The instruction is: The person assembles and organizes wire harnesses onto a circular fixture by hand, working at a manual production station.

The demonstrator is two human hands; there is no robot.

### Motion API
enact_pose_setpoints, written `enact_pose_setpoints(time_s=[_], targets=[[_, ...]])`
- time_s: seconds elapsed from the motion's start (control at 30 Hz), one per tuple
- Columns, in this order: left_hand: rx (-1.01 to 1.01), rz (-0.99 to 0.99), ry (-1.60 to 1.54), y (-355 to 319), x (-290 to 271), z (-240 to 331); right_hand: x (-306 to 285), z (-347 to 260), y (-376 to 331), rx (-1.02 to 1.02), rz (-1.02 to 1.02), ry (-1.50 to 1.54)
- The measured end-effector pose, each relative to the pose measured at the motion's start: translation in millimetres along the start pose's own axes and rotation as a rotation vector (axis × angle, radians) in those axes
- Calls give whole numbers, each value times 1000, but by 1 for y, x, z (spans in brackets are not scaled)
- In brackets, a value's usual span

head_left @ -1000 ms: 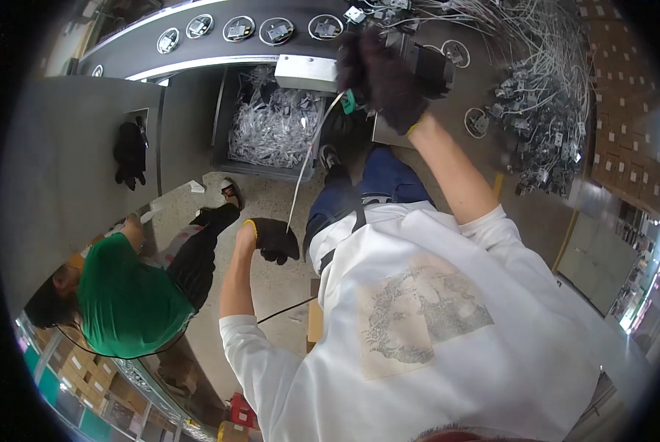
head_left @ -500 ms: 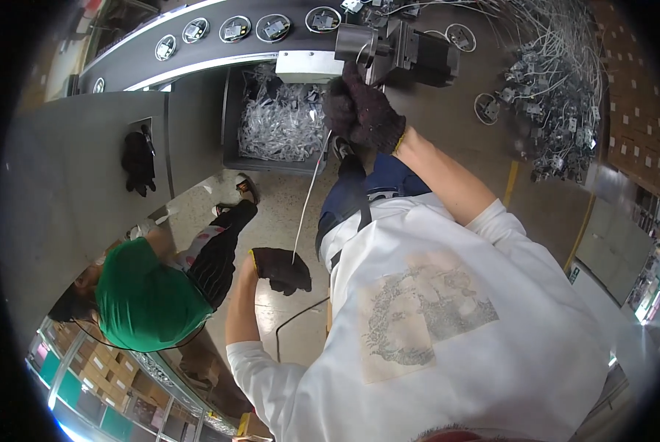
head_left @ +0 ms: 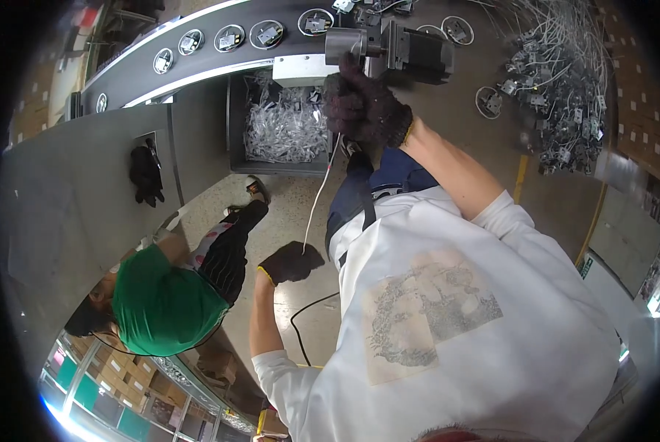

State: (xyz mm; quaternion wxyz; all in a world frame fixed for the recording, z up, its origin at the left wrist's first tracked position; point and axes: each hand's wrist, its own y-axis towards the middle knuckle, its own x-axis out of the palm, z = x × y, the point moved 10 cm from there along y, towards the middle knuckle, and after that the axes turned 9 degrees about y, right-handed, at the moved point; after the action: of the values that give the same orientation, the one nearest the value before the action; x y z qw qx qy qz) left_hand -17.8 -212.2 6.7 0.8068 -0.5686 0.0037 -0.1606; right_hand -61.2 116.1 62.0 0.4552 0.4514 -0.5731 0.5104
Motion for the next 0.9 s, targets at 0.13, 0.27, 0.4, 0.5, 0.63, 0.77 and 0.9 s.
enact_pose_setpoints(time_s=[0.13,0.27,0.4,0.5,0.63,0.77,0.9], targets=[[-33,-259,-122,15,20,-46,7,3,3,9,-152,-42],[37,-51,-200,74,3,-158,9,7,3,52,-45,-62],[112,174,-284,110,-23,-263,-7,-6,-4,-32,-2,-114],[161,347,-360,118,-32,-334,-14,-3,-5,-55,78,-127],[214,504,-423,128,-51,-375,-43,-1,-10,-83,366,-212],[198,486,-982,148,-45,-395,-34,0,-12,-95,315,-203],[124,468,-1090,147,-39,-404,-5,5,-15,33,91,151]])
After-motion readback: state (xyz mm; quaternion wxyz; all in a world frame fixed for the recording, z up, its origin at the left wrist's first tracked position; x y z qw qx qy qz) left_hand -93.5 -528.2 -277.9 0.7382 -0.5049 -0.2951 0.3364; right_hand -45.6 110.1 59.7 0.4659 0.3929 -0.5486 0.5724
